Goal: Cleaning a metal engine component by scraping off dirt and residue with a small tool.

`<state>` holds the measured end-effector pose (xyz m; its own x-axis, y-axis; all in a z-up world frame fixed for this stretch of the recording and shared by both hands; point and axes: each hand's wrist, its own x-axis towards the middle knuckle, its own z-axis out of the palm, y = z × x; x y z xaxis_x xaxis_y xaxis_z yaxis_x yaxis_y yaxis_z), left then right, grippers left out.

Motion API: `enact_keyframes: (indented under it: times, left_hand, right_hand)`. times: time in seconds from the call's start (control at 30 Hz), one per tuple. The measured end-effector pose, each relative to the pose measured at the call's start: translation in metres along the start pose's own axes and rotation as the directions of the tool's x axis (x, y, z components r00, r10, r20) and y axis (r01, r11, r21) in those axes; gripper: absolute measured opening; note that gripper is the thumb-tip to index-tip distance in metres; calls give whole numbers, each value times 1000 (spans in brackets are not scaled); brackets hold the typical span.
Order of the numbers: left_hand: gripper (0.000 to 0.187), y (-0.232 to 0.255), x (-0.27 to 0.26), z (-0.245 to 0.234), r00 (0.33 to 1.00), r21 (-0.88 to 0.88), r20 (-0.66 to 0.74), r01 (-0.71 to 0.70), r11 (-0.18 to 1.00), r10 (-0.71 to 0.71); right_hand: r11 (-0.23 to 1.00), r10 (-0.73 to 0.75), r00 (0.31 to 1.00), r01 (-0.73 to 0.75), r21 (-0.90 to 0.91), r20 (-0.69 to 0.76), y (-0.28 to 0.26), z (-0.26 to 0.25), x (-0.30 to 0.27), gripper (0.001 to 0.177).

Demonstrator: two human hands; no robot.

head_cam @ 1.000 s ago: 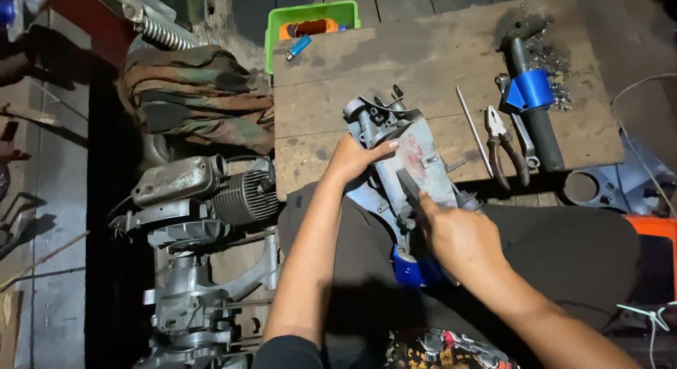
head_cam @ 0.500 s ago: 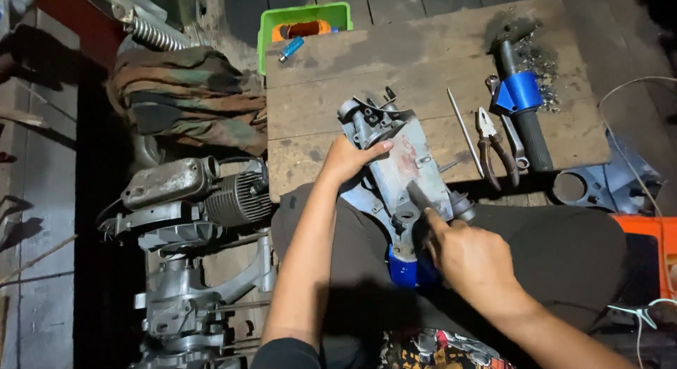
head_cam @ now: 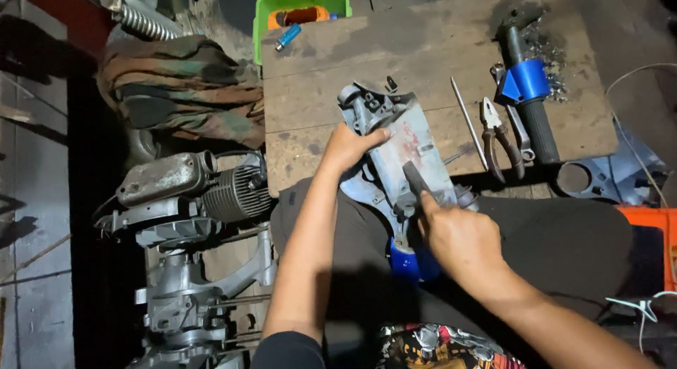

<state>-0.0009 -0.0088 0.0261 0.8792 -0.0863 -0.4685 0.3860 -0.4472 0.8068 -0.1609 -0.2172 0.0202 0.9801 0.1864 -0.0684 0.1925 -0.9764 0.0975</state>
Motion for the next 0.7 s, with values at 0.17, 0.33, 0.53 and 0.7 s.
enact_keyframes:
  times: [0.17, 0.33, 0.53, 0.7]
  left_hand:
    - [90, -10, 9, 1, 1000, -13, -3, -31, 999, 31]
    - [86, -6, 5, 1, 999, -34, -26, -47, 998, 46]
    - [89, -4, 7, 1, 999, -11, -5, -32, 999, 32]
    - [99, 5, -1, 0, 1000, 6, -8, -16, 1000, 17]
  right_hand:
    - [998, -60, 995, 61, 9, -83, 1, -8, 13, 40]
    - [1000, -20, 998, 20, -8, 52, -1, -18, -3, 39]
    - [999, -5, 995, 1, 46, 95, -1, -13, 1, 41]
    - [978, 40, 970, -87, 189, 241, -3, -43, 0, 36]
